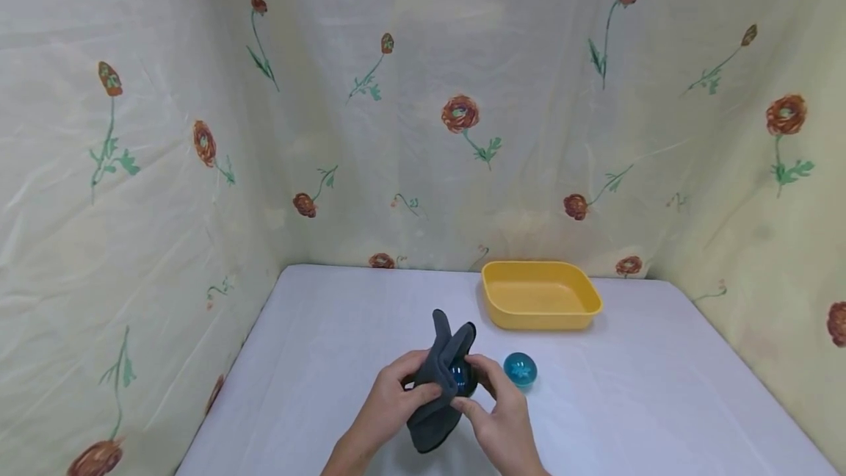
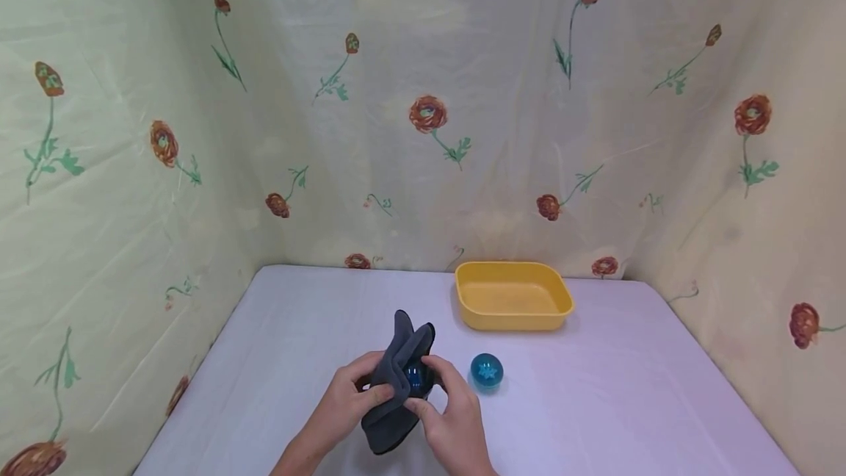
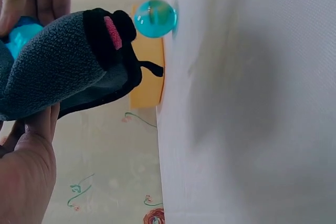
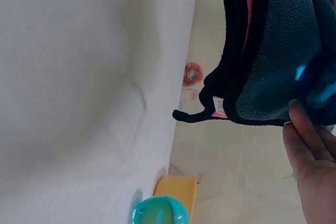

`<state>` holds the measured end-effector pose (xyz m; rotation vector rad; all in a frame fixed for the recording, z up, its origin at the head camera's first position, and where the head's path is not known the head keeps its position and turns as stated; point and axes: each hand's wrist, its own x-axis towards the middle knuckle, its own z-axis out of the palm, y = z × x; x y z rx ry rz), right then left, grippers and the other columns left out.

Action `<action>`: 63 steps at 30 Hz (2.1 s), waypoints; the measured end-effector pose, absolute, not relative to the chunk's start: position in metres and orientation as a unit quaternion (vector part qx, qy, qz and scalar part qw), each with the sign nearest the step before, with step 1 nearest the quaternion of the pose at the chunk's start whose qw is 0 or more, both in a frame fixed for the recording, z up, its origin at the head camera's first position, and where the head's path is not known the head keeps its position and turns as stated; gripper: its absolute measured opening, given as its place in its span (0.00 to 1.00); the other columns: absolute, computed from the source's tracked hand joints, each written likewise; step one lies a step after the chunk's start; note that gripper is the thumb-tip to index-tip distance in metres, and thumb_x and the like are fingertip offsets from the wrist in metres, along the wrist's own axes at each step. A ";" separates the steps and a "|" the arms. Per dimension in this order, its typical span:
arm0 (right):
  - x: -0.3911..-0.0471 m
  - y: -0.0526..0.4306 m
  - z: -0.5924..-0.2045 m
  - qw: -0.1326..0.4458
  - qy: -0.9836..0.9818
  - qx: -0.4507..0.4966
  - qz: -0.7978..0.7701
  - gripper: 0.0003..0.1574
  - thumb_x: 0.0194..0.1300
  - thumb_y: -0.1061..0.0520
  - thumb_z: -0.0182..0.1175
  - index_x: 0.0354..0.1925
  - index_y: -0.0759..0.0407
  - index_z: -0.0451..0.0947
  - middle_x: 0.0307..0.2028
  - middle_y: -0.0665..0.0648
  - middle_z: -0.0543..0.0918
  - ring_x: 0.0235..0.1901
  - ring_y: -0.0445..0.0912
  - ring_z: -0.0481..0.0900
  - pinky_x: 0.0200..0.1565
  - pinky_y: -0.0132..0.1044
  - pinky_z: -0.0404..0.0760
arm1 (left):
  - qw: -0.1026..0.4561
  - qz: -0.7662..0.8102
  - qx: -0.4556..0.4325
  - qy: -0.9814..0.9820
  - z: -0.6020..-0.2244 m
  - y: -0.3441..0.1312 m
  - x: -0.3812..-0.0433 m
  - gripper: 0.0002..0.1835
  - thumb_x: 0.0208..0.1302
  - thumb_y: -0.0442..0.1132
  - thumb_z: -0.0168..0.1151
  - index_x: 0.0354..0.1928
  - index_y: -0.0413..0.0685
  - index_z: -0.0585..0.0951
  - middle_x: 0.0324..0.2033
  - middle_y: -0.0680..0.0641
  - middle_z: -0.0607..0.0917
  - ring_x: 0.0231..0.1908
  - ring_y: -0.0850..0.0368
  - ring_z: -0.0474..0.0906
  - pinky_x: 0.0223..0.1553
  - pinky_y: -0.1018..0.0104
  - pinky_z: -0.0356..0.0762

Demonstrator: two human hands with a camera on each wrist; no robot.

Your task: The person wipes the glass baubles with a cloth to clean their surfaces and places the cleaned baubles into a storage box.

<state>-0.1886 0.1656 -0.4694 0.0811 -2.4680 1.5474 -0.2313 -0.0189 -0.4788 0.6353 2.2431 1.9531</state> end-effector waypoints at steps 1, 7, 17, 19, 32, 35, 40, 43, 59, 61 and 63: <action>-0.188 0.166 -0.470 0.110 -0.840 0.027 0.531 0.39 0.55 0.67 0.71 0.62 0.48 0.71 0.60 0.51 0.79 0.60 0.48 0.80 0.62 0.37 0.77 | 0.051 0.642 0.210 0.735 -0.479 -0.019 -0.231 0.20 0.63 0.47 0.68 0.58 0.64 0.81 0.54 0.52 0.83 0.56 0.54 0.77 0.56 0.57 0.78; -0.189 0.170 -0.470 0.097 -0.832 0.023 0.545 0.35 0.60 0.64 0.69 0.63 0.48 0.70 0.57 0.53 0.81 0.55 0.47 0.82 0.61 0.42 0.79 | 0.056 0.647 0.211 0.730 -0.479 -0.017 -0.232 0.20 0.63 0.47 0.68 0.58 0.65 0.81 0.55 0.53 0.83 0.56 0.55 0.76 0.56 0.60 0.79; -0.191 0.174 -0.472 0.056 -0.818 0.014 0.573 0.30 0.67 0.54 0.64 0.64 0.51 0.68 0.55 0.57 0.83 0.51 0.47 0.84 0.58 0.45 0.81 | 0.063 0.655 0.211 0.723 -0.478 -0.016 -0.229 0.21 0.63 0.43 0.68 0.58 0.64 0.81 0.57 0.52 0.81 0.56 0.56 0.76 0.55 0.61 0.80; -0.191 0.174 -0.471 0.042 -0.813 0.011 0.581 0.29 0.69 0.51 0.62 0.65 0.51 0.67 0.52 0.57 0.85 0.48 0.46 0.85 0.55 0.42 0.82 | 0.065 0.655 0.212 0.722 -0.479 -0.016 -0.230 0.21 0.63 0.43 0.68 0.59 0.65 0.81 0.57 0.53 0.81 0.56 0.55 0.76 0.55 0.62 0.80; -0.193 0.177 -0.472 0.022 -0.802 -0.011 0.597 0.34 0.71 0.36 0.53 0.65 0.54 0.66 0.36 0.57 0.87 0.33 0.46 0.84 0.43 0.40 0.83 | 0.068 0.651 0.217 0.724 -0.484 -0.011 -0.231 0.23 0.62 0.45 0.69 0.60 0.67 0.80 0.58 0.53 0.80 0.57 0.54 0.76 0.55 0.61 0.81; -0.193 0.177 -0.473 0.022 -0.799 -0.011 0.601 0.33 0.72 0.37 0.54 0.65 0.54 0.66 0.37 0.57 0.87 0.34 0.46 0.84 0.44 0.40 0.83 | 0.067 0.650 0.213 0.726 -0.483 -0.011 -0.230 0.22 0.62 0.46 0.69 0.59 0.68 0.80 0.58 0.53 0.81 0.57 0.54 0.76 0.54 0.62 0.81; -0.193 0.177 -0.475 0.028 -0.791 -0.005 0.611 0.30 0.71 0.43 0.57 0.65 0.53 0.66 0.41 0.58 0.86 0.38 0.45 0.84 0.46 0.37 0.84 | 0.066 0.653 0.206 0.726 -0.481 -0.011 -0.228 0.22 0.62 0.47 0.69 0.59 0.66 0.81 0.57 0.52 0.81 0.57 0.55 0.76 0.54 0.63 0.81; -0.192 0.176 -0.475 0.032 -0.792 -0.002 0.609 0.30 0.70 0.46 0.59 0.65 0.51 0.67 0.45 0.59 0.86 0.43 0.45 0.84 0.49 0.37 0.84 | 0.069 0.655 0.203 0.724 -0.481 -0.011 -0.227 0.22 0.63 0.47 0.68 0.59 0.64 0.81 0.57 0.51 0.81 0.56 0.56 0.76 0.55 0.61 0.81; -0.186 0.168 -0.475 0.067 -0.810 0.003 0.583 0.37 0.59 0.65 0.69 0.63 0.45 0.69 0.62 0.53 0.77 0.64 0.51 0.76 0.66 0.44 0.74 | 0.057 0.642 0.207 0.736 -0.483 -0.017 -0.227 0.20 0.64 0.51 0.66 0.58 0.63 0.81 0.54 0.53 0.83 0.54 0.56 0.77 0.55 0.65 0.78; -0.186 0.167 -0.475 0.073 -0.815 0.006 0.574 0.38 0.58 0.66 0.70 0.63 0.46 0.70 0.64 0.51 0.76 0.67 0.51 0.74 0.67 0.43 0.73 | 0.056 0.641 0.203 0.738 -0.483 -0.017 -0.227 0.20 0.64 0.51 0.66 0.58 0.62 0.81 0.54 0.52 0.84 0.54 0.56 0.77 0.55 0.63 0.77; -0.185 0.166 -0.475 0.081 -0.822 0.011 0.564 0.39 0.57 0.66 0.70 0.63 0.46 0.70 0.64 0.50 0.76 0.68 0.50 0.72 0.68 0.41 0.72 | 0.054 0.639 0.200 0.741 -0.484 -0.017 -0.228 0.20 0.64 0.51 0.66 0.58 0.61 0.82 0.53 0.52 0.84 0.53 0.56 0.78 0.55 0.61 0.78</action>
